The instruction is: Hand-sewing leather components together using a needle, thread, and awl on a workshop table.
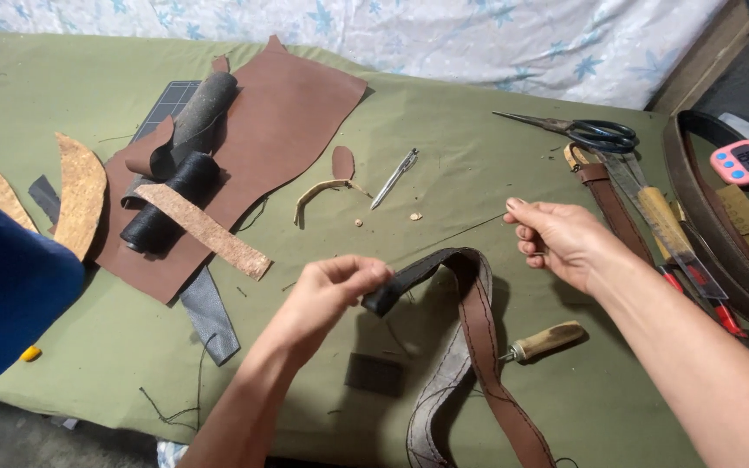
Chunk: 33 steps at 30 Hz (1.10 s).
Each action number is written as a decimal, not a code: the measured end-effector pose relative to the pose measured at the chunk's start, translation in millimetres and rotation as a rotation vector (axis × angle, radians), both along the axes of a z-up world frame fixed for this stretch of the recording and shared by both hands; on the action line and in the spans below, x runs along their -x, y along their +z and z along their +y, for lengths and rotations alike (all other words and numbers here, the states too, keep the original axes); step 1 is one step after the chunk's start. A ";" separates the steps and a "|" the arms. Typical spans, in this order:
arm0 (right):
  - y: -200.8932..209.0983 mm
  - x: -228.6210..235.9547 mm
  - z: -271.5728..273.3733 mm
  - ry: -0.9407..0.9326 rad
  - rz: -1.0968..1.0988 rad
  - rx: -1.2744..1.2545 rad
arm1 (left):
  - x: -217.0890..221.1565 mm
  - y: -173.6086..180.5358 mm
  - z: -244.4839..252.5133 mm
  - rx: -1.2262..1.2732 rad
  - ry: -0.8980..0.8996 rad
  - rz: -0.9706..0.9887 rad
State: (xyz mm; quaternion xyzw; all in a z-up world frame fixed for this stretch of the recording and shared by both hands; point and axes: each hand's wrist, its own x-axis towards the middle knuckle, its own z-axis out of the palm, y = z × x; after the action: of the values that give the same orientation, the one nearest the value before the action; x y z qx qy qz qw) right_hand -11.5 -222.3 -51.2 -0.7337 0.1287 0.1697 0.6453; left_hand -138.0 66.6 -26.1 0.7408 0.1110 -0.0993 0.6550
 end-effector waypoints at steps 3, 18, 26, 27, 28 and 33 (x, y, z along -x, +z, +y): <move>-18.0 -3.1 -11.0 -0.039 -0.006 0.065 | -3.0 8.7 5.9 0.069 0.055 0.007; 18.5 79.1 108.7 -0.017 0.261 -0.259 | -6.1 2.7 -24.4 -0.406 0.181 -0.068; -0.9 72.2 99.5 -0.084 0.426 -0.367 | 2.6 -14.1 -31.3 -0.353 0.200 -0.080; -1.0 73.0 97.0 -0.102 0.447 -0.372 | 2.9 -13.9 -33.2 -0.337 0.212 -0.087; -6.3 68.4 94.4 -0.105 0.446 -0.373 | 2.1 -18.0 -35.0 -0.337 0.208 -0.087; -3.0 48.6 75.7 -0.159 0.298 -0.469 | 8.5 -20.5 -38.4 -0.365 0.149 -0.097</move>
State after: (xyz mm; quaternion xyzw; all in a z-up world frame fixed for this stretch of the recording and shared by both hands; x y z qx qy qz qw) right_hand -60.1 -146.7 -54.1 -0.5188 0.2367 0.2497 0.7826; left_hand -146.4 28.1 -46.6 0.8409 0.1499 0.0068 0.5200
